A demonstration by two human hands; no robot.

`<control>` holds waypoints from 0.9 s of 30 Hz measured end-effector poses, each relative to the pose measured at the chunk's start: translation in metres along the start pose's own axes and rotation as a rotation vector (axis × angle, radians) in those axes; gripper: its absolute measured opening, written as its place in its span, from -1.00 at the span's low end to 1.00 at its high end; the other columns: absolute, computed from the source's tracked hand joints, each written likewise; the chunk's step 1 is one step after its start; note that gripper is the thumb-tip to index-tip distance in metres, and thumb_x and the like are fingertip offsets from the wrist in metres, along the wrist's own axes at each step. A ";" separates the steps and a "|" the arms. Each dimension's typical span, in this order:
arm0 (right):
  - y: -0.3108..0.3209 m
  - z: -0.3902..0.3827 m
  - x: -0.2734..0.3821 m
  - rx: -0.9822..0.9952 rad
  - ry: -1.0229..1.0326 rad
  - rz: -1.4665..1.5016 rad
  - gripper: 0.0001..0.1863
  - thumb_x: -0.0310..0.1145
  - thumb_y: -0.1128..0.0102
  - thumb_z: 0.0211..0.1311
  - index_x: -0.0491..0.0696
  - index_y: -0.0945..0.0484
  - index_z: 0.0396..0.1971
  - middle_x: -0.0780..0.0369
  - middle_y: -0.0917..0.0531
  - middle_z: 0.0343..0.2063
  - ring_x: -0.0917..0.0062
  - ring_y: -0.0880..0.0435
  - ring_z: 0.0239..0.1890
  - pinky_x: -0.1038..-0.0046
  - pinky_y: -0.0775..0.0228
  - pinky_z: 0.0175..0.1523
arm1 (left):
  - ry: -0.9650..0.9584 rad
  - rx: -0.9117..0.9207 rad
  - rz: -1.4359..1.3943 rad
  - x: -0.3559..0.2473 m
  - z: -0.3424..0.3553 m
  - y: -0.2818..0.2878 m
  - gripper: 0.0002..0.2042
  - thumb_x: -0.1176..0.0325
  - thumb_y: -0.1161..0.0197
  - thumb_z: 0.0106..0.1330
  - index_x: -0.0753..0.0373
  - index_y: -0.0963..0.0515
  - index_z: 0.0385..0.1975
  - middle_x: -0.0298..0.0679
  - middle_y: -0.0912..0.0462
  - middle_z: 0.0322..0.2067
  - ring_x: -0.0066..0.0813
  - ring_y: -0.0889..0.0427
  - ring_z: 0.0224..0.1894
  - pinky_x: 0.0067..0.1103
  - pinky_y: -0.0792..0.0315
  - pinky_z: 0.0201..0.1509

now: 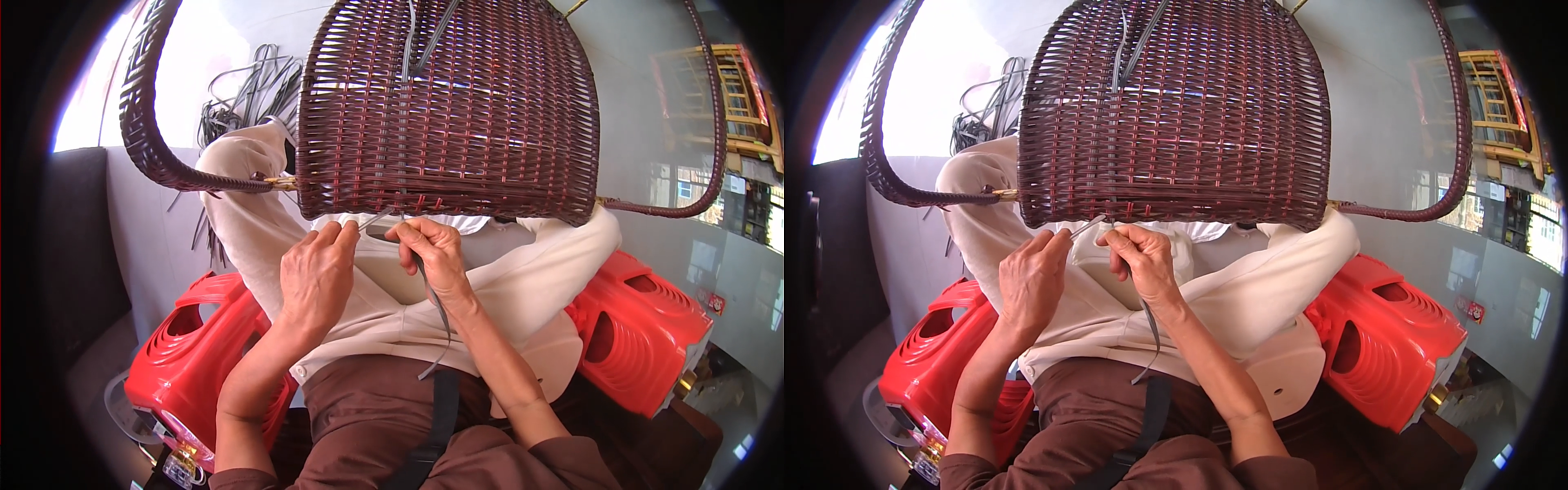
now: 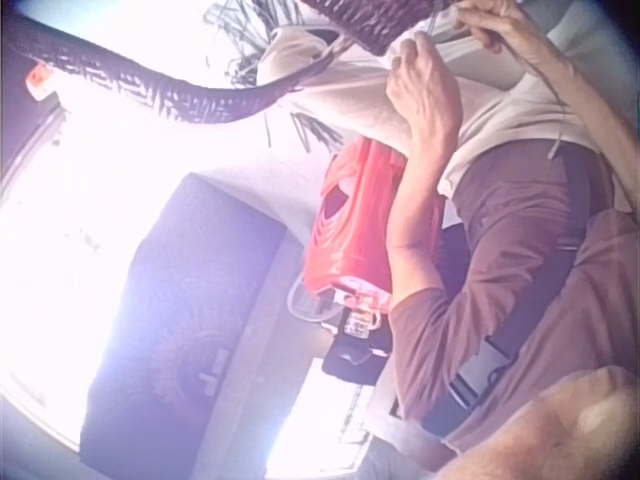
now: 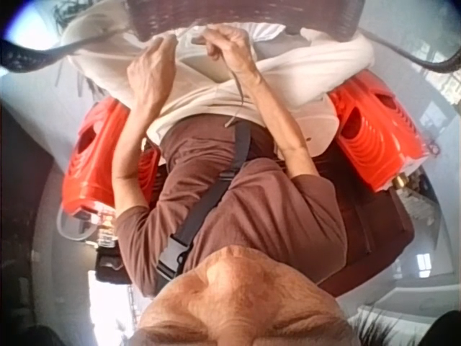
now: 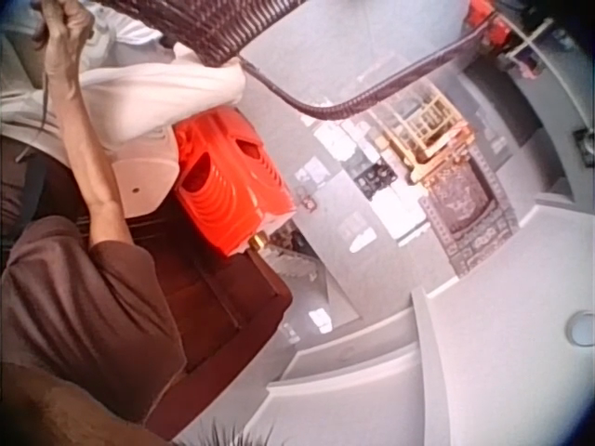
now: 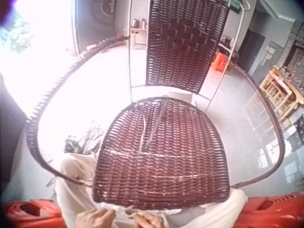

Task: The person weaves brown strips into a chair frame by hand and with a tool, then pulls the strips tight and cuts them with scissors.

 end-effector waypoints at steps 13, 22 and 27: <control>0.000 0.000 -0.001 0.004 0.013 0.056 -0.75 -0.31 -0.05 0.23 -0.17 -0.55 -0.51 0.38 -0.39 -0.81 0.77 -0.26 -0.73 0.70 -0.07 -0.62 | -0.049 0.091 0.060 -0.002 -0.001 -0.003 -0.95 0.48 -0.08 0.06 0.21 -0.41 -0.47 -0.23 -0.43 -0.57 -0.23 -0.52 -0.46 -0.38 -0.39 -0.45; -0.003 0.000 -0.001 0.000 -0.004 0.113 -0.75 -0.31 -0.06 0.23 -0.16 -0.55 -0.52 0.38 -0.41 -0.80 0.79 -0.27 -0.75 0.73 -0.08 -0.64 | -0.017 0.037 0.009 0.000 -0.004 -0.009 -0.97 0.43 -0.09 0.14 0.20 -0.39 -0.47 -0.22 -0.39 -0.59 -0.20 -0.49 -0.50 -0.35 -0.33 -0.50; -0.003 -0.001 -0.001 -0.012 0.000 0.105 -0.76 -0.31 -0.06 0.23 -0.16 -0.55 -0.50 0.38 -0.39 -0.81 0.79 -0.24 -0.75 0.73 -0.05 -0.64 | -0.015 0.006 -0.021 -0.001 -0.004 -0.010 -0.96 0.44 -0.10 0.14 0.20 -0.41 -0.45 -0.22 -0.40 -0.59 -0.20 -0.49 -0.50 -0.36 -0.33 -0.50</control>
Point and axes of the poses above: each hand's wrist, its own z-axis towards the middle knuckle, its own y-axis out of the back of the hand, x = y × z, the point moved 8 cm from there along z, towards the middle knuckle
